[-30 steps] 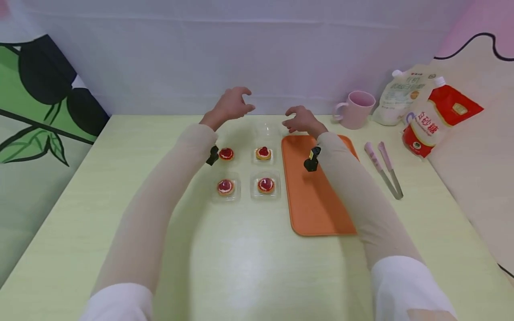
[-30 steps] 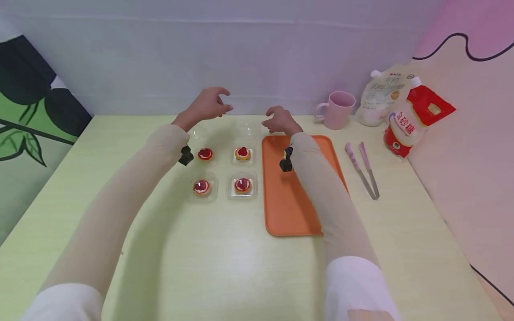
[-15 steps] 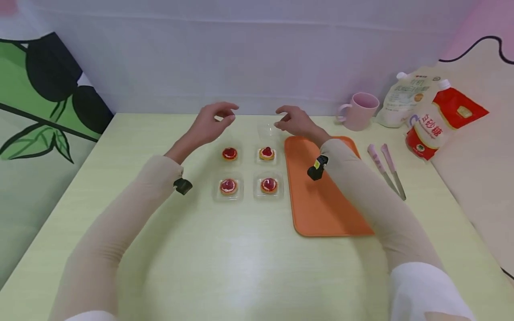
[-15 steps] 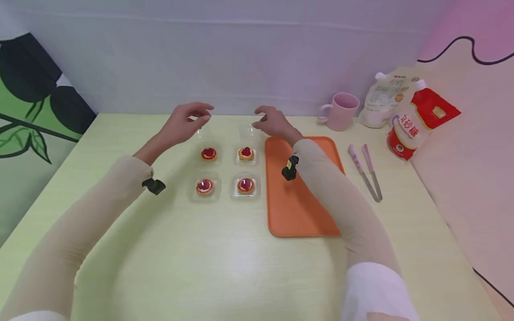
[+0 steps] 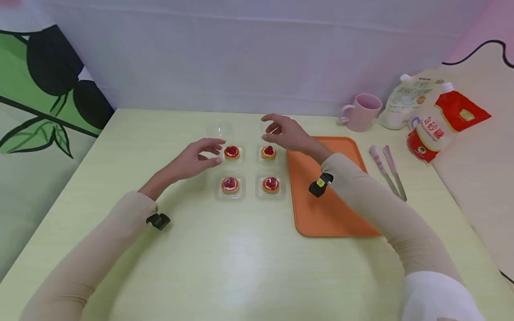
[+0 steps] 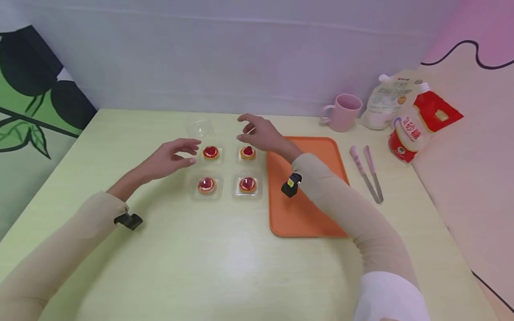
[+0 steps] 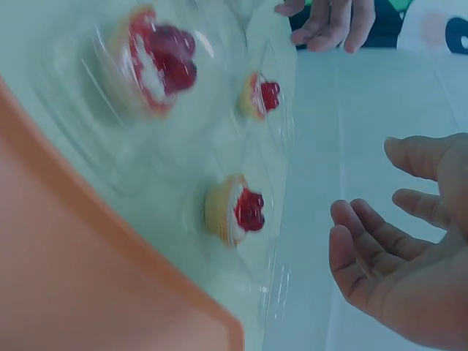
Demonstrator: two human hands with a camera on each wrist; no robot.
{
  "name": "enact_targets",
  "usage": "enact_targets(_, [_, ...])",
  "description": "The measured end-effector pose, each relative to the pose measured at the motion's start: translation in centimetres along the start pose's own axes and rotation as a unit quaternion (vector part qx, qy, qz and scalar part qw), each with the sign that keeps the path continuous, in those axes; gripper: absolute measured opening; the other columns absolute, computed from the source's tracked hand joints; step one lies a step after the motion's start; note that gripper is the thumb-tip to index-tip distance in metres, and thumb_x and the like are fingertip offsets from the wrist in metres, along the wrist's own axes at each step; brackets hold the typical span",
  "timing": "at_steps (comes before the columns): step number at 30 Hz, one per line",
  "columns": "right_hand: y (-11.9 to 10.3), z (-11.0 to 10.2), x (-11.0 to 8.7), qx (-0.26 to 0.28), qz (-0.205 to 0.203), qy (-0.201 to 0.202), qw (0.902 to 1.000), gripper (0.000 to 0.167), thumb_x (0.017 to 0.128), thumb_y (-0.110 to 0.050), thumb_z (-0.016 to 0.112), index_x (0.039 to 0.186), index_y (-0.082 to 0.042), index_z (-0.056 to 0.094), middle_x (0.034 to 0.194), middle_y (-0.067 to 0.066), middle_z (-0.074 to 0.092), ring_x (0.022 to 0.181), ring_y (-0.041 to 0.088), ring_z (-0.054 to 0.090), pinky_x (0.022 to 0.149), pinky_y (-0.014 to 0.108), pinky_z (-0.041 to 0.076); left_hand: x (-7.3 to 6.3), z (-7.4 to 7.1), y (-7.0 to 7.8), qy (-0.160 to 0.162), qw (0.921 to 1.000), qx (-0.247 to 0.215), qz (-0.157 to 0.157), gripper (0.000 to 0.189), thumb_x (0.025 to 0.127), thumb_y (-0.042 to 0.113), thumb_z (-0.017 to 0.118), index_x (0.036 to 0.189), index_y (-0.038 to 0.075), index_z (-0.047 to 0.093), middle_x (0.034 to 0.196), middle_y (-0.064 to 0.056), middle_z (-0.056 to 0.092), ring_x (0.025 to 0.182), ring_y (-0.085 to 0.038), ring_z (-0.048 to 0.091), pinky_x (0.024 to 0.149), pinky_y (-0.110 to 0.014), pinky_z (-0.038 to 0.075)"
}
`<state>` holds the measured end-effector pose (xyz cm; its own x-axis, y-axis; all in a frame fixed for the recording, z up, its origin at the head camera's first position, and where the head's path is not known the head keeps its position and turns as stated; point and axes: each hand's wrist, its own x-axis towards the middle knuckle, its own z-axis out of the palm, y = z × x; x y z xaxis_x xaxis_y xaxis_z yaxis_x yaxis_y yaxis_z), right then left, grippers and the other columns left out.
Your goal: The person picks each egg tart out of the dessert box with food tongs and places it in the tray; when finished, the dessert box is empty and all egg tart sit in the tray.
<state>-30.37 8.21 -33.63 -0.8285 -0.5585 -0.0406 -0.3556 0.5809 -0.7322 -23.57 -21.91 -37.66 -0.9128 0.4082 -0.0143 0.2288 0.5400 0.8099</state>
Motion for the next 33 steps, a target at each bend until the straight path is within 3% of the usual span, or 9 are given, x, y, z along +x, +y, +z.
enact_targets(7, [-1.5, 2.0, -1.0, -0.037, -0.055, -0.036, 0.9972, 0.055, 0.095, -0.019, 0.068, 0.145, -0.008, 0.047, 0.124, 0.019, 0.063, 0.115, 0.028, 0.064, 0.095, 0.041, 0.052, -1.5, 0.0, -1.8, -0.080, 0.9961, -0.020, -0.030, 0.073, 0.093, 0.019, 0.071, 0.155, 0.012, 0.032, 0.151, -0.019, 0.042, 0.139, -0.037, 0.043, 0.109, -0.054, 0.041])
enact_targets(16, [-3.2, 5.4, -1.6, -0.098, -0.099, -0.110, 0.9842, 0.062, 0.092, -0.023, 0.073, 0.146, -0.006, 0.047, 0.132, 0.018, 0.062, 0.120, 0.031, 0.061, 0.100, 0.041, 0.049, -2.6, 0.7, -2.4, -0.117, 0.9924, -0.010, -0.037, 0.090, 0.083, 0.019, 0.082, 0.155, 0.012, 0.030, 0.148, -0.017, 0.046, 0.140, -0.035, 0.040, 0.115, -0.057, 0.032])
enact_targets(23, [-4.0, 7.6, -2.0, -0.152, -0.128, -0.135, 0.9708, 0.067, 0.087, -0.030, 0.078, 0.145, -0.009, 0.051, 0.143, 0.007, 0.057, 0.130, 0.027, 0.053, 0.109, 0.040, 0.043, -3.1, 2.0, -2.6, -0.117, 0.9924, 0.025, -0.030, 0.098, 0.077, 0.024, 0.087, 0.156, 0.017, 0.030, 0.149, -0.015, 0.045, 0.141, -0.035, 0.035, 0.116, -0.059, 0.025])
enact_targets(27, [-4.3, 8.4, -2.0, -0.182, -0.132, -0.138, 0.9646, 0.069, 0.085, -0.032, 0.080, 0.146, -0.014, 0.051, 0.143, 0.002, 0.057, 0.133, 0.024, 0.050, 0.108, 0.039, 0.042, -3.1, 2.8, -2.6, -0.094, 0.9935, 0.063, -0.010, 0.100, 0.073, 0.028, 0.090, 0.154, 0.016, 0.033, 0.144, -0.013, 0.047, 0.137, -0.035, 0.034, 0.112, -0.061, 0.025])
enact_targets(33, [-4.5, 8.9, -2.3, -0.200, -0.121, -0.145, 0.9612, 0.073, 0.083, -0.032, 0.082, 0.146, -0.017, 0.051, 0.132, 0.004, 0.060, 0.122, 0.021, 0.052, 0.100, 0.037, 0.045, -3.1, 3.9, -2.8, -0.054, 0.9908, 0.124, 0.012, 0.094, 0.071, 0.031, 0.090, 0.149, 0.013, 0.041, 0.138, -0.011, 0.052, 0.131, -0.033, 0.038, 0.101, -0.057, 0.026])
